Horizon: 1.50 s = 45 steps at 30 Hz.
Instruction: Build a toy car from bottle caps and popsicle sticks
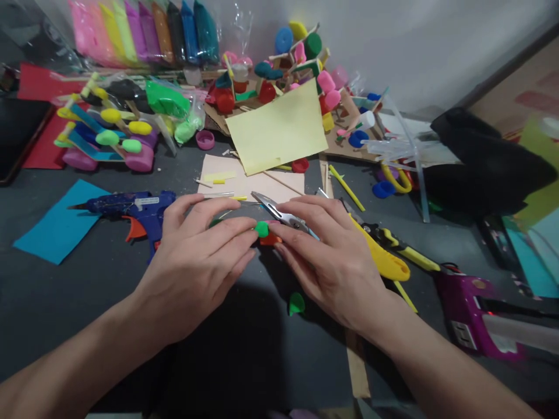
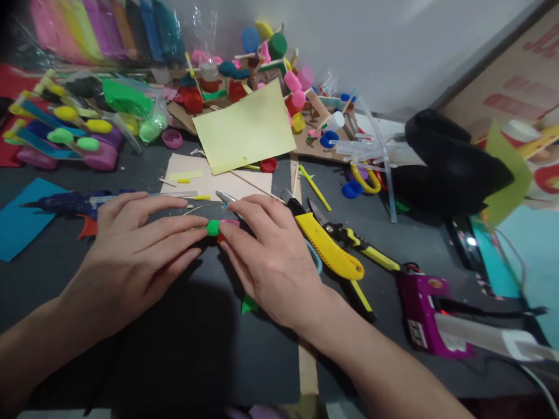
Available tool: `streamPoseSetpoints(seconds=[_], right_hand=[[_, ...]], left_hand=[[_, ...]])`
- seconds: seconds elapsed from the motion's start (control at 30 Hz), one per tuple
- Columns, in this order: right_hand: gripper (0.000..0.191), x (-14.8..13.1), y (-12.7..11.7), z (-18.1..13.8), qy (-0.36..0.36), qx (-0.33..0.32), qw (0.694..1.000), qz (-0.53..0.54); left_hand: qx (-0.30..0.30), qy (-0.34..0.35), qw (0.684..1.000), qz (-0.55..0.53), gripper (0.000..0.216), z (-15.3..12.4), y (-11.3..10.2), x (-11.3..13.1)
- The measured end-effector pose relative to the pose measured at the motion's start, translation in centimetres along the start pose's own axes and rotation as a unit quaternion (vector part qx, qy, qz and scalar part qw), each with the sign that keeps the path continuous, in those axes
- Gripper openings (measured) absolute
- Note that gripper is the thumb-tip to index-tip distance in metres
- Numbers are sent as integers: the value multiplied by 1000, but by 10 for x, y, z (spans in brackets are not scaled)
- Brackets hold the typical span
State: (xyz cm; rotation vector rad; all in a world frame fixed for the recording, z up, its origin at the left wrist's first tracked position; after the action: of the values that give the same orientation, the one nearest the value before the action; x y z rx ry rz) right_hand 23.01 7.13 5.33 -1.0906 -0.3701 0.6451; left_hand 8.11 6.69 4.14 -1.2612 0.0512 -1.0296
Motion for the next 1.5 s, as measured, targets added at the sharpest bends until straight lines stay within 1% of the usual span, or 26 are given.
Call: streamPoseSetpoints(seconds=[0.1,0.27,0.4,0.53,0.6,0.73,0.9,1.03,1.17,1.3,1.43,1.5], right_hand=[[21,1,0,0,7,-2,1000,7],[22,2,1,-2,8,-2,1000,8],[22,2,3,-3,4,-2,1000,3],[21,2,2,-3,6,-2,1000,0],[21,3,1,-3,10,-4,1000,1],[25,5,4,-2,15,0,1000,1],[31,6,15,4,26,-17,999,19],[26,6,20,7,38,-26,998,42],[19,7,21,8,42,-15,997,57],[18,8,19,7,49,1,996,79],[16,12,19,7,70,11,991,113],[14,14,20,7,83,12,987,134]], left_hand=[[0,10,1000,11,22,0,0,1],[35,12,999,-1,24,-1,-5,3],[14,32,999,12,28,0,-2,7],[-1,37,999,28,26,0,0,8],[9,27,999,24,26,0,-2,7],[48,5,999,19,28,-2,-10,2],[61,5,998,0,27,-3,-13,2],[60,6,998,-16,28,-4,-11,2],[72,13,997,-29,27,-3,-11,0],[77,16,996,-50,26,-3,-12,-2],[85,-3,994,-69,23,-2,-13,-4],[79,-16,994,-70,21,-2,-10,-7]])
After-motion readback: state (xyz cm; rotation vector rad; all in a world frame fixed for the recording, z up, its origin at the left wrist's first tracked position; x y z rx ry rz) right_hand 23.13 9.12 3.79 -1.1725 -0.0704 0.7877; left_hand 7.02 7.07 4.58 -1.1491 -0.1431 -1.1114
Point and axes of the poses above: each hand's wrist, its own z-axis towards the middle knuckle, its own y-axis out of the palm, x = y × z, the point moved 6 cm from there along z, towards the middle knuckle, and after that the axes turned 14 degrees about -z, right-handed, at the moved point
